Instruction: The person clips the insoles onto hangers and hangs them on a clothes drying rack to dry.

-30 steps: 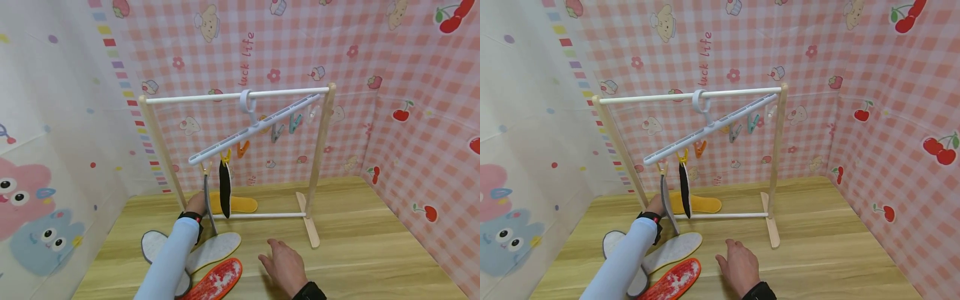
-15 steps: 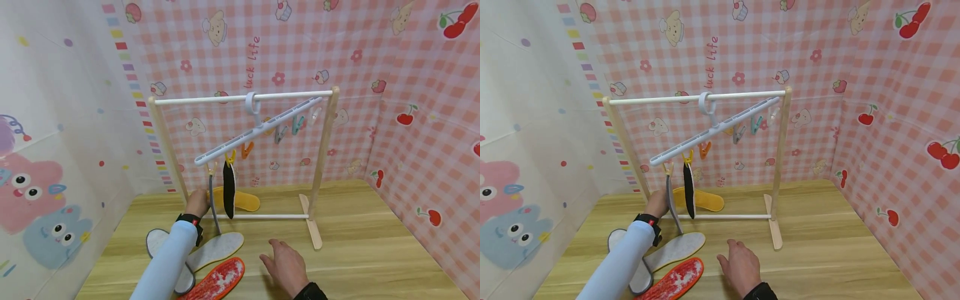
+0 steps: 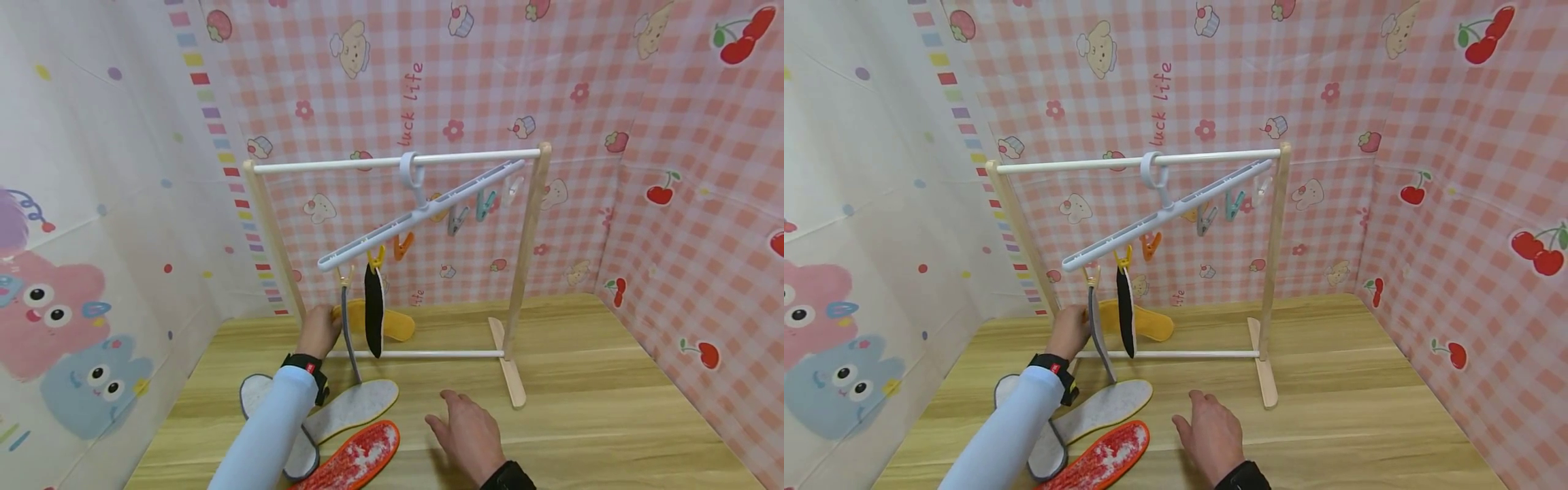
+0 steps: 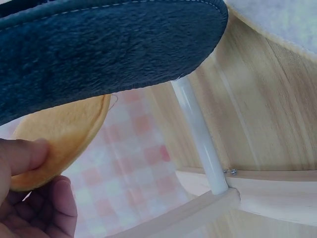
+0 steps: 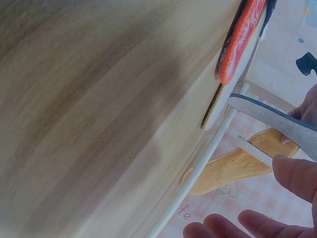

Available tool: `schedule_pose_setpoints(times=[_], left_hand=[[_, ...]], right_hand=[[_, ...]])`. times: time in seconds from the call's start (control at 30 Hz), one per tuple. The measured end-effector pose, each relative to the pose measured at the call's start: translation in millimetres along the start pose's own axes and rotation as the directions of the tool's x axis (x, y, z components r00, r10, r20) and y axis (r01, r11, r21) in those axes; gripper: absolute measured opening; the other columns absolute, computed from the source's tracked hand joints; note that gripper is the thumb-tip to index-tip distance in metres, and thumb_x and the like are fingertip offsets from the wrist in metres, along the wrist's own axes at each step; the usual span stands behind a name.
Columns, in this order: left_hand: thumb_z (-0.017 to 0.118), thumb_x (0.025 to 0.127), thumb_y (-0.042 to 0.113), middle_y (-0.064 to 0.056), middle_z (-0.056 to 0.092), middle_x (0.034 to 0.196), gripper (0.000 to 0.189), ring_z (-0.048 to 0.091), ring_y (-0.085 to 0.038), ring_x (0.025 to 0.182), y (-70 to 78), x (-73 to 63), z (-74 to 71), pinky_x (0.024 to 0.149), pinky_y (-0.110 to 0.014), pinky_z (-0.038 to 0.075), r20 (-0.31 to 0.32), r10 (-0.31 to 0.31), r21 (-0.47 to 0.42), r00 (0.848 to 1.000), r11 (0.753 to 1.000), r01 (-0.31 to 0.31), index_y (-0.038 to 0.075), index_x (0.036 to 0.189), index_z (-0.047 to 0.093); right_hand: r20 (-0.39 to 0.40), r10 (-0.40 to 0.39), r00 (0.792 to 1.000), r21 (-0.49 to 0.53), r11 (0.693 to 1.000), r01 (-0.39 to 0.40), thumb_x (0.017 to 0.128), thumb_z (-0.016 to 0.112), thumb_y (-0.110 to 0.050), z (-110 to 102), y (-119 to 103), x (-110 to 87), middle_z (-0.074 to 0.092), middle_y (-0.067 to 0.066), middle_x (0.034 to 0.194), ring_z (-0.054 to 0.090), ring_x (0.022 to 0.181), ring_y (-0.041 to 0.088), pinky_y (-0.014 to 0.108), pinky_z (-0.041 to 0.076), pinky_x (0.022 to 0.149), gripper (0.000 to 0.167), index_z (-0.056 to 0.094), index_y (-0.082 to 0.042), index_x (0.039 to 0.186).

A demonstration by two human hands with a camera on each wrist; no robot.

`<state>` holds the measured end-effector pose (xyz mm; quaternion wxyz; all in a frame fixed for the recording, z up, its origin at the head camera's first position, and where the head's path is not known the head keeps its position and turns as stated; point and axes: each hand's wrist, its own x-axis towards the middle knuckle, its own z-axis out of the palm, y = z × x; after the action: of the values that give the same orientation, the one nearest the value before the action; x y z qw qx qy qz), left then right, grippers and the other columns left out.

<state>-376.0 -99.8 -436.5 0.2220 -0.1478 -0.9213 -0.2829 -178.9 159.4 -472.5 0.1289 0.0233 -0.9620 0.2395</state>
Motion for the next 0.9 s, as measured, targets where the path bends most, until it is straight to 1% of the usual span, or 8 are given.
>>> schedule_pose_setpoints(times=[0.13, 0.2, 0.27, 0.37, 0.53, 0.63, 0.8, 0.9], left_hand=[[0.071, 0.084, 0.002, -0.002, 0.037, 0.056, 0.039, 0.039, -0.021, 0.051, -0.2, -1.2, -4.3, 0.051, -0.034, 0.031, -0.049, 0.009, -0.017, 0.999, 1.000, -0.010, 0.008, 0.058, 0.042], [0.072, 0.085, 0.004, -0.002, 0.038, 0.057, 0.040, 0.040, -0.021, 0.053, 0.5, -1.6, -6.5, 0.052, -0.033, 0.031, -0.054, -0.009, -0.024, 0.998, 1.000, 0.007, 0.008, 0.059, 0.043], [0.073, 0.086, 0.006, -0.003, 0.041, 0.057, 0.038, 0.042, -0.022, 0.054, 1.7, -2.2, -9.0, 0.053, -0.034, 0.033, -0.053, -0.033, -0.027, 0.998, 0.999, 0.032, 0.007, 0.061, 0.045], [0.072, 0.087, 0.007, -0.007, 0.050, 0.061, 0.030, 0.048, -0.025, 0.057, 4.2, -2.6, -13.2, 0.055, -0.037, 0.037, -0.061, -0.056, -0.040, 0.997, 0.998, 0.054, 0.004, 0.065, 0.052], [0.069, 0.088, 0.007, -0.011, 0.059, 0.069, 0.015, 0.055, -0.029, 0.064, 6.7, -3.2, -19.2, 0.059, -0.042, 0.043, -0.100, -0.053, -0.063, 0.994, 0.997, 0.047, 0.002, 0.076, 0.060], [0.067, 0.088, 0.006, -0.012, 0.062, 0.074, 0.008, 0.057, -0.029, 0.067, 9.6, -3.2, -23.6, 0.062, -0.044, 0.046, -0.112, -0.073, -0.097, 0.991, 0.993, 0.062, 0.000, 0.083, 0.063], [0.066, 0.090, 0.007, -0.015, 0.065, 0.079, 0.010, 0.060, -0.030, 0.069, 15.3, -2.7, -32.4, 0.063, -0.044, 0.047, -0.131, -0.112, -0.128, 0.985, 0.987, 0.095, -0.003, 0.092, 0.067], [0.065, 0.090, 0.009, -0.014, 0.064, 0.079, 0.012, 0.059, -0.029, 0.067, 17.7, -2.3, -38.1, 0.060, -0.041, 0.046, -0.146, -0.131, -0.145, 0.981, 0.983, 0.109, -0.003, 0.091, 0.067]], right_hand=[[0.000, -0.001, 1.000, -0.004, 1.000, 0.001, 0.082, 0.079, -0.034, 0, 0, 0.0, 0.069, 0.015, 0.098, 0.068, 0.080, 0.033, 0.046, 0.052, 0.065, 0.044, 0.069, -0.003, 0.112], [-0.003, -0.004, 1.000, -0.007, 1.000, 0.004, 0.082, 0.079, -0.033, 0, 0, -0.2, 0.069, 0.015, 0.098, 0.068, 0.080, 0.033, 0.046, 0.052, 0.065, 0.044, 0.069, -0.003, 0.112], [-0.010, -0.008, 1.000, -0.011, 1.000, 0.008, 0.082, 0.079, -0.033, 0, -1, -0.5, 0.069, 0.016, 0.098, 0.068, 0.079, 0.033, 0.045, 0.052, 0.064, 0.044, 0.069, -0.003, 0.111], [-0.019, -0.015, 1.000, -0.012, 1.000, 0.015, 0.082, 0.080, -0.033, 0, -1, -0.9, 0.069, 0.016, 0.097, 0.068, 0.078, 0.033, 0.045, 0.052, 0.063, 0.043, 0.069, -0.002, 0.111], [-0.017, -0.015, 1.000, -0.008, 1.000, 0.014, 0.082, 0.080, -0.032, 0, -1, -0.2, 0.069, 0.016, 0.097, 0.068, 0.079, 0.034, 0.046, 0.053, 0.064, 0.043, 0.069, -0.002, 0.111], [-0.012, -0.009, 1.000, -0.008, 1.000, 0.009, 0.082, 0.080, -0.033, 0, -2, 0.4, 0.069, 0.016, 0.097, 0.068, 0.080, 0.034, 0.046, 0.053, 0.065, 0.044, 0.068, -0.002, 0.111], [0.003, -0.003, 1.000, -0.005, 1.000, 0.003, 0.083, 0.079, -0.033, -2, -3, 0.4, 0.069, 0.017, 0.099, 0.068, 0.082, 0.034, 0.047, 0.053, 0.067, 0.044, 0.068, -0.002, 0.112], [0.012, 0.000, 1.000, -0.007, 1.000, 0.000, 0.083, 0.079, -0.034, -3, -4, 0.5, 0.069, 0.017, 0.100, 0.068, 0.083, 0.034, 0.047, 0.053, 0.067, 0.045, 0.068, -0.002, 0.113]])
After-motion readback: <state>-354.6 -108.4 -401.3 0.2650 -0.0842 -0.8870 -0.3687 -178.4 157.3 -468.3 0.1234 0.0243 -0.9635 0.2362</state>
